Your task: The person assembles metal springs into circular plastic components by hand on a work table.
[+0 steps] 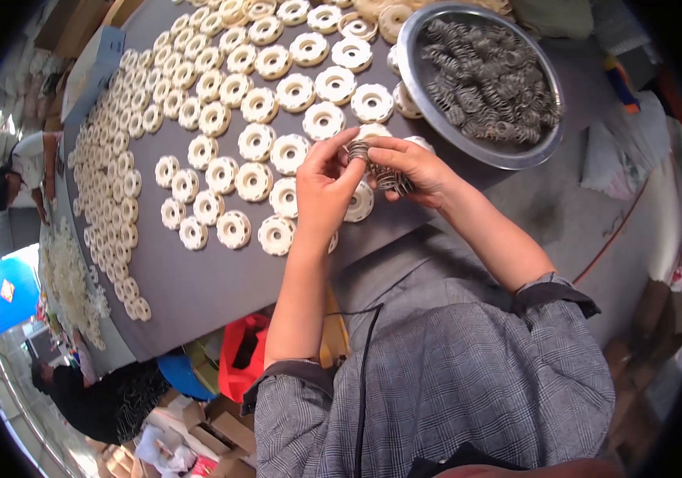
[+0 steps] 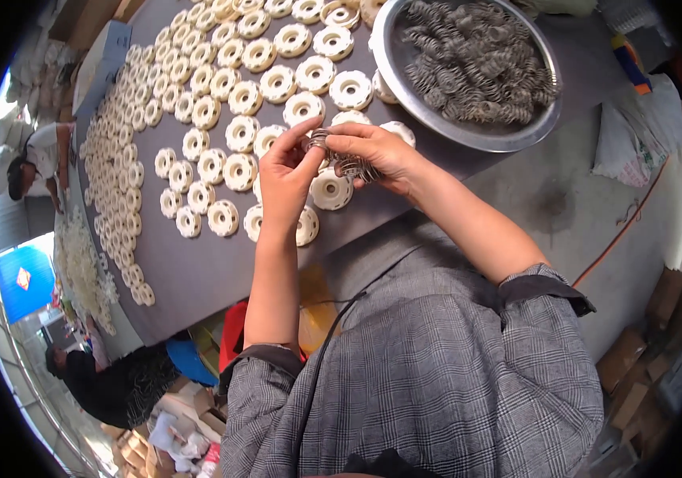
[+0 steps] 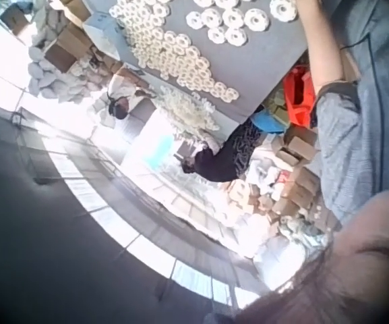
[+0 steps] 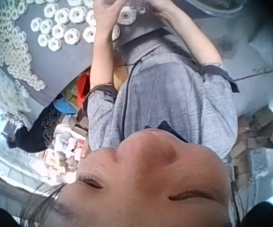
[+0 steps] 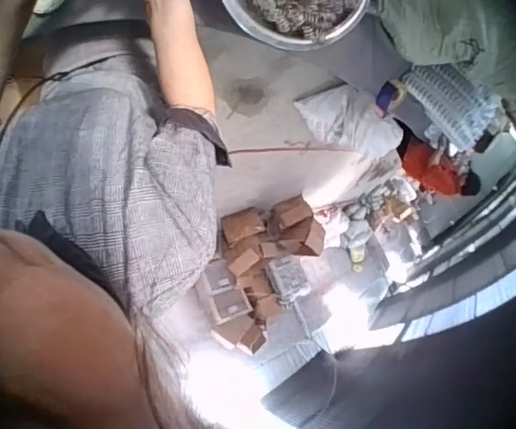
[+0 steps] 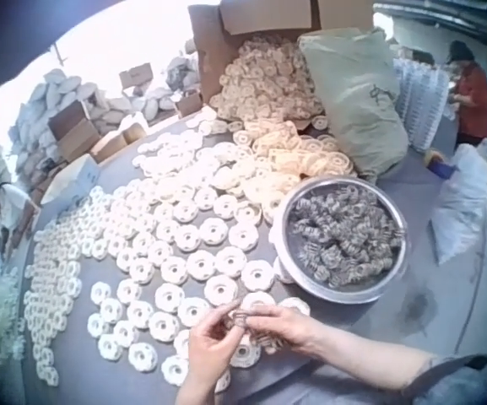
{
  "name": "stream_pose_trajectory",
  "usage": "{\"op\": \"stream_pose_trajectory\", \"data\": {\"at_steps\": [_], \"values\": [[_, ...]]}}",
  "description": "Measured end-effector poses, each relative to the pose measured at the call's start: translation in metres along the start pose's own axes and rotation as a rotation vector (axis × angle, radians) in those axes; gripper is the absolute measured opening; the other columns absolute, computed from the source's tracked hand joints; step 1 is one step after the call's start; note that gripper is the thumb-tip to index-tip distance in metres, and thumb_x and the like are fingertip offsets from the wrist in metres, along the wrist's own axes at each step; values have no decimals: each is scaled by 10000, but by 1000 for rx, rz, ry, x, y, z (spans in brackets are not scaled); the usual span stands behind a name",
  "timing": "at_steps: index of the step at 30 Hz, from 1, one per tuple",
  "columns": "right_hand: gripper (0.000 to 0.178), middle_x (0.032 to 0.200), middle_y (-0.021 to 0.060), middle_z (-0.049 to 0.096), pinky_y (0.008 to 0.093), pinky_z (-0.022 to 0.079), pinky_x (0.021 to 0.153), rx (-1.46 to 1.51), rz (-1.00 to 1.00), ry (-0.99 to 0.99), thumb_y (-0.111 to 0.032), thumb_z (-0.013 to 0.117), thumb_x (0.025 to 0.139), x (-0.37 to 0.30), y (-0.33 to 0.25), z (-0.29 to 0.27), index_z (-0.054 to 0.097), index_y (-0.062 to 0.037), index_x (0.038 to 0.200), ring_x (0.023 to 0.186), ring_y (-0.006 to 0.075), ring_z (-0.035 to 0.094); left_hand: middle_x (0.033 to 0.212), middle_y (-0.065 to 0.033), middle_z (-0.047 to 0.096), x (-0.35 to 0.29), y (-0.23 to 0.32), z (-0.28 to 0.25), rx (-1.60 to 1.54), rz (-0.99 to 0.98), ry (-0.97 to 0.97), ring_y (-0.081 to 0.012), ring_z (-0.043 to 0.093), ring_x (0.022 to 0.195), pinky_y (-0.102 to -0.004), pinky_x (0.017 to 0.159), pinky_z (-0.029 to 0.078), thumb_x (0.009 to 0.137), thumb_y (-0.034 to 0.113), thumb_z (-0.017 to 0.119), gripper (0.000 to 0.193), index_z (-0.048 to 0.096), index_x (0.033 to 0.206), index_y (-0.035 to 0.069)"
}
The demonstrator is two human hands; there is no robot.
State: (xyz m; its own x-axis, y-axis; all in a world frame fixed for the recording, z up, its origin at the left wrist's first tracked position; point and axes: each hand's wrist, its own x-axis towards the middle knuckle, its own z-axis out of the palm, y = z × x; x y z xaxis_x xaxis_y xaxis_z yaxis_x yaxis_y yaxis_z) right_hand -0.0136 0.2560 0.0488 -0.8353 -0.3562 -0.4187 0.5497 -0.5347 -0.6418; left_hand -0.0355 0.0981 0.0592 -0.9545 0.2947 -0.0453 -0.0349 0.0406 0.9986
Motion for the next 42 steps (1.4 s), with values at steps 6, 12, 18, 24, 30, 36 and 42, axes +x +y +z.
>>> {"op": "stream_pose_trajectory", "data": {"at_steps": [6, 12, 18, 24, 30, 36, 42], "values": [[309, 844, -14, 580, 183, 408, 426, -58, 19, 69, -248, 650, 765, 10, 19, 14, 527, -94, 1003, 674, 60, 561, 879, -54, 543, -31, -3, -10, 9, 162, 135, -95, 549, 707, -199, 671, 454, 733, -15, 619, 309, 565, 1036, 9], [292, 944, 70, 594, 301, 560, 552, 483, 259, -232, -247, 572, 826, 18, 39, 18, 492, -106, 1069, 814, 165, 618, 971, -75, 564, -41, -13, -18, -207, 36, 305, -102, 548, 832, -208, 685, 455, 781, -19, 582, 245, 554, 1024, -15], [300, 1019, 110, 570, 366, 565, 631, 574, 248, -201, -287, 537, 845, 18, 45, 19, 495, -112, 1085, 882, 220, 607, 908, -52, 568, -41, -15, -21, -283, 45, 417, -95, 549, 768, -215, 678, 439, 812, 45, 564, 236, 551, 1042, -10], [307, 856, 41, 621, 254, 521, 469, 261, 266, -98, -315, 549, 839, 16, 39, 22, 520, -90, 1045, 671, 137, 623, 875, -76, 520, -27, 4, -24, 350, 140, 178, -184, 487, 821, -297, 727, 398, 706, 100, 650, 279, 593, 975, 50], [241, 874, 66, 601, 279, 520, 586, 332, -74, 112, -239, 546, 850, 24, 55, 38, 510, -65, 1012, 722, 144, 603, 837, -57, 552, -50, -8, -12, 611, 407, 298, -150, 516, 737, -253, 650, 410, 661, -8, 653, 202, 566, 841, 20], [273, 879, -4, 588, 233, 475, 461, 260, 22, 182, -303, 593, 814, 27, 63, 49, 512, -118, 998, 667, 81, 580, 763, -37, 571, -76, -17, -37, 262, 201, 555, -96, 508, 664, -213, 593, 412, 724, -49, 596, 127, 611, 833, 14], [279, 918, 62, 597, 226, 488, 455, 215, 41, 142, -299, 550, 843, 31, 68, 57, 502, -90, 1020, 686, 109, 594, 753, -35, 575, -105, -34, -98, 604, -83, 630, -96, 524, 637, -217, 540, 413, 738, -4, 603, 119, 641, 845, 32]]}}
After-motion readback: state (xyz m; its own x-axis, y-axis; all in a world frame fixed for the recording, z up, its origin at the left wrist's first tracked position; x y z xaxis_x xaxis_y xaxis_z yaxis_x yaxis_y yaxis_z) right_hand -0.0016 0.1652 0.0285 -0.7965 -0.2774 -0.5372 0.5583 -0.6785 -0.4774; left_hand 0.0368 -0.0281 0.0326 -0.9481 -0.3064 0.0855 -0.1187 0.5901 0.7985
